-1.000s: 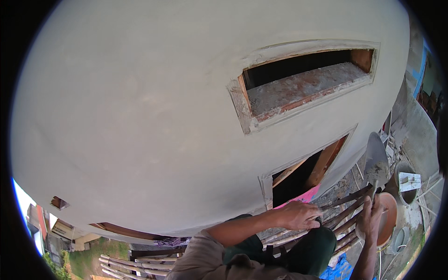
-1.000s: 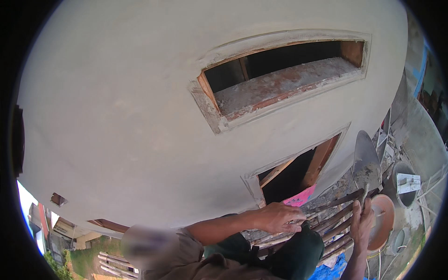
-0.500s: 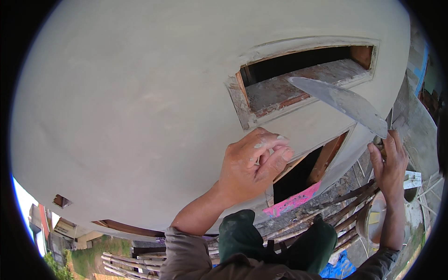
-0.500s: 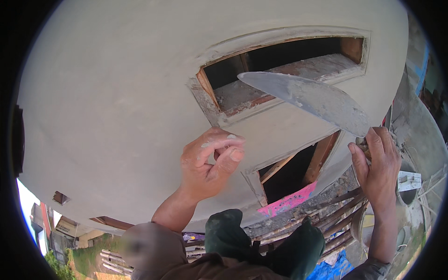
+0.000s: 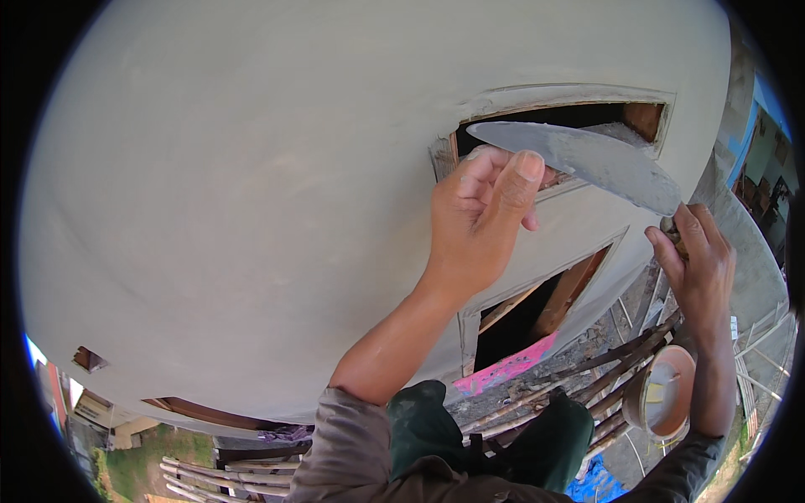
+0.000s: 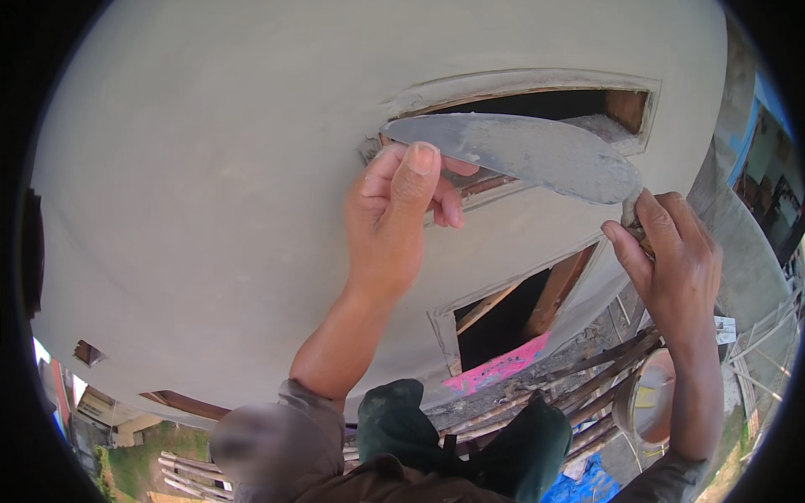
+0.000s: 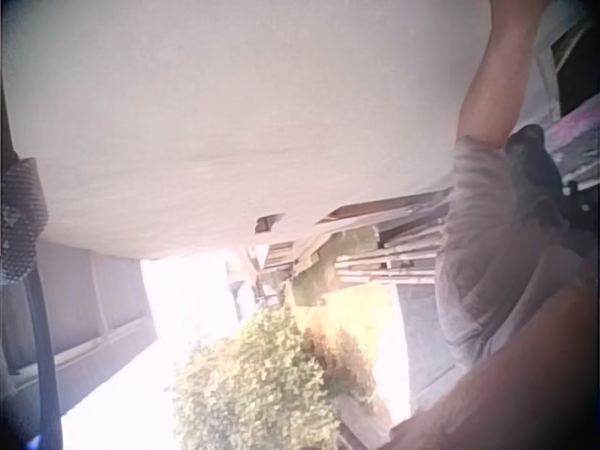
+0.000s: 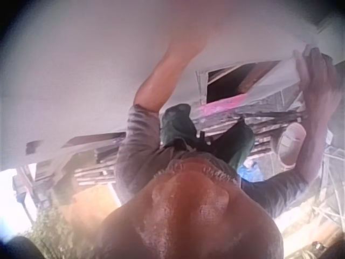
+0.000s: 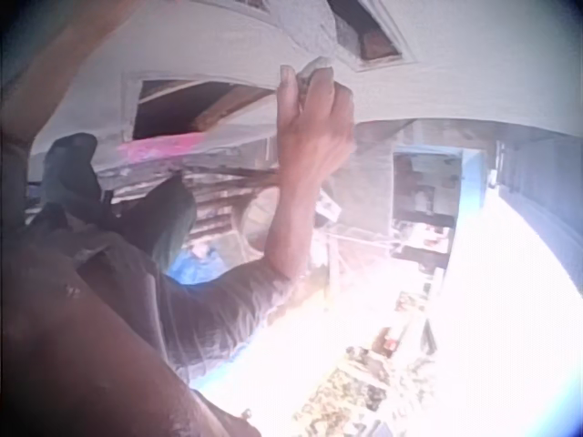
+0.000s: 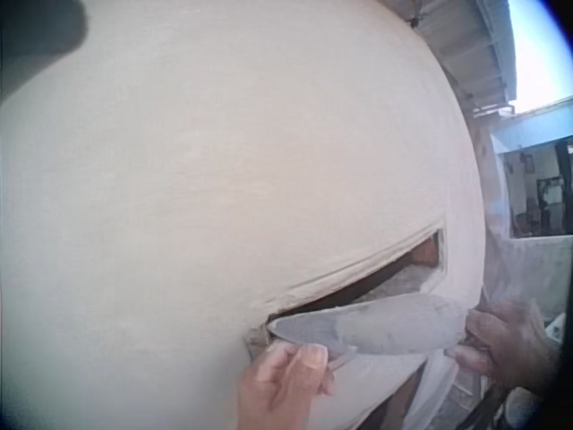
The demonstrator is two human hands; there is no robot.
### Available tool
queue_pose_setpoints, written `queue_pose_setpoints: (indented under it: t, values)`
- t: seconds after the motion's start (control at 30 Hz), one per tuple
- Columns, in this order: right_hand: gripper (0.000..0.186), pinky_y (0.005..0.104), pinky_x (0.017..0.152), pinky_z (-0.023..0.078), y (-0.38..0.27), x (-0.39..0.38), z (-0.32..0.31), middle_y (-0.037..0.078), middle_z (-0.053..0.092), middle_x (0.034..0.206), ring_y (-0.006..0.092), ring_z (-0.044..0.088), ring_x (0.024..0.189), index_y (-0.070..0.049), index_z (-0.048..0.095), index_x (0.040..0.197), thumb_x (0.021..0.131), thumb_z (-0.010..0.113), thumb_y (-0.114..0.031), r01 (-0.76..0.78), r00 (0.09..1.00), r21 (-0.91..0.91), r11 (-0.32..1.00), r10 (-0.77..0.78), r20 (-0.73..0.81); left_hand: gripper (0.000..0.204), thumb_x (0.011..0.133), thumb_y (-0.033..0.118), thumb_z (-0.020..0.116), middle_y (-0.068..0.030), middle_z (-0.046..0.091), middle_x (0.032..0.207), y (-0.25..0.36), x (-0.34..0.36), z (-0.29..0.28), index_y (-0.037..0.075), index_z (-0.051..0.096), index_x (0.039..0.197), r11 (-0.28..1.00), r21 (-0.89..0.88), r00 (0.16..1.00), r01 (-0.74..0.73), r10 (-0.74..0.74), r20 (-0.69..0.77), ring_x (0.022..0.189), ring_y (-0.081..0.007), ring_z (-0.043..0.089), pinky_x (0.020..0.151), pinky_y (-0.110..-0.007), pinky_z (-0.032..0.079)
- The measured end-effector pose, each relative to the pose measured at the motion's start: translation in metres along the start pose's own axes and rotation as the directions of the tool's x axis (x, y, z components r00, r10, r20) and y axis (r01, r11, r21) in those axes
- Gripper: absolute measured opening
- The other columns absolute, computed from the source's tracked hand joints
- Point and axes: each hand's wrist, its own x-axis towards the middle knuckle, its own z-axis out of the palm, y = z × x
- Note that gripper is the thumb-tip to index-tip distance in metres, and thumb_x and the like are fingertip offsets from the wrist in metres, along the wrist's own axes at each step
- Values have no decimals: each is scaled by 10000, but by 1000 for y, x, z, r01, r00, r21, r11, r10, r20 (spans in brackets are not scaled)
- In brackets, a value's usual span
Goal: The person applies plaster to the exterior wall around a window opening using a trowel, then smooths the surface. They use a brush to apply a liquid to the window frame and a sanding block to smooth the plastered area.
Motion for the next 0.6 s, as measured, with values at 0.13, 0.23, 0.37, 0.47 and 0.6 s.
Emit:
queue_pose_setpoints:
  t: [0.13,0.23,0.37,0.47,0.6]
  values:
    - [356,382,586,487,-9,20,0,106,587,816,283,612,666,-1,638,1041,785,796,-192,13,1000,-45,999,-13,-6,403,1002,404,557,-150,696,904,-1,11,-2,13,586,910,999,-41,997,-24,21,-68,597,-110,592,563,-257,452]
    - [357,386,587,489,-8,28,0,102,592,822,279,616,673,-4,639,1043,783,798,-190,45,999,-69,997,-47,-17,400,998,402,565,-152,696,905,-2,15,-5,12,586,912,997,-66,996,-35,29,-89,588,-109,590,552,-258,452]
    - [362,384,588,489,-9,32,2,101,596,824,278,619,681,-5,637,1044,778,798,-189,84,996,-80,993,-86,-32,396,997,396,568,-155,695,906,0,15,-10,10,587,913,998,-61,995,-33,27,-95,583,-109,586,545,-255,448]
    - [363,381,586,487,-9,34,1,100,590,814,277,618,678,-7,633,1035,770,801,-189,100,994,-105,989,-103,-25,399,994,394,572,-156,693,905,1,17,-13,5,587,906,998,-53,996,-15,10,-86,582,-109,585,542,-252,446]
    - [347,380,578,480,-6,38,-2,98,576,794,274,612,669,-10,623,1002,762,801,-186,122,991,-120,985,-115,62,402,986,390,583,-151,690,893,5,18,-9,0,589,891,997,-74,993,27,-35,-108,580,-110,583,539,-252,442]
